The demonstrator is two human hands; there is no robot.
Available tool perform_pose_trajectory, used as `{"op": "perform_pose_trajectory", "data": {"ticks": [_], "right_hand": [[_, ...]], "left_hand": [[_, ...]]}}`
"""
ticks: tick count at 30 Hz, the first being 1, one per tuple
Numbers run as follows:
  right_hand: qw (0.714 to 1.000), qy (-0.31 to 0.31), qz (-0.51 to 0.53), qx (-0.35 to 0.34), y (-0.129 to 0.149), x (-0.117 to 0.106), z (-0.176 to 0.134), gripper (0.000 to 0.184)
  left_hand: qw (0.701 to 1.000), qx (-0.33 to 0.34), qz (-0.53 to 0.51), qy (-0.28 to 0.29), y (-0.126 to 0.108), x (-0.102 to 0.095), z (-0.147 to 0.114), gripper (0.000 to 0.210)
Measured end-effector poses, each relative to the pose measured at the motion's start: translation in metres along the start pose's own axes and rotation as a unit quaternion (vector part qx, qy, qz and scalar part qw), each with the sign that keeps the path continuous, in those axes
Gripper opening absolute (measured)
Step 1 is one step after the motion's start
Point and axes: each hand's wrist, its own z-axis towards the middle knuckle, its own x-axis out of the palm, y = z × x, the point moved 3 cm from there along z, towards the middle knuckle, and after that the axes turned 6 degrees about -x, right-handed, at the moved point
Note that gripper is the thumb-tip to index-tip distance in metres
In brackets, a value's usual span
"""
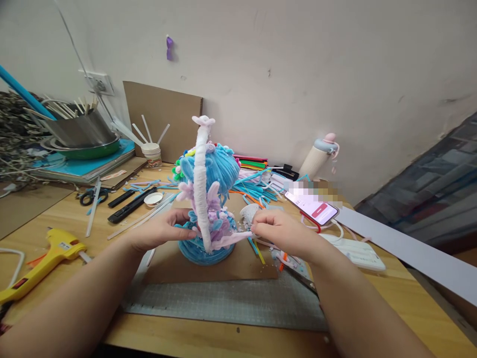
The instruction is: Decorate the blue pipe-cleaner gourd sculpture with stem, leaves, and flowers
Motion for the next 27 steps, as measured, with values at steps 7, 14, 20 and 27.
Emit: {"op": "perform_pose_trajectory", "data": {"ticks": [7,14,20,27], "right_hand": [[1.000,-0.007,-0.014,0.020,-0.002,-0.006,-0.001,0.027],[0.999,-0.031,0.029,0.001,-0.008,-0.011,-0.004,0.029],[0.995,-0.064,0.072,-0.003,-0.009,-0.018,-0.009,0.029],[0.993,-0.093,0.073,0.008,-0.011,-0.018,-0.017,0.031]], "left_hand": [[0.997,-0.014,0.074,-0.008,0.002,-0.003,-0.001,0.035],[0.996,-0.008,0.091,-0.016,0.003,-0.003,-0.001,0.033],[0.996,-0.030,0.084,-0.028,0.000,-0.002,-0.002,0.037],[0.996,-0.014,0.084,-0.019,0.000,0.000,-0.001,0.036]]}}
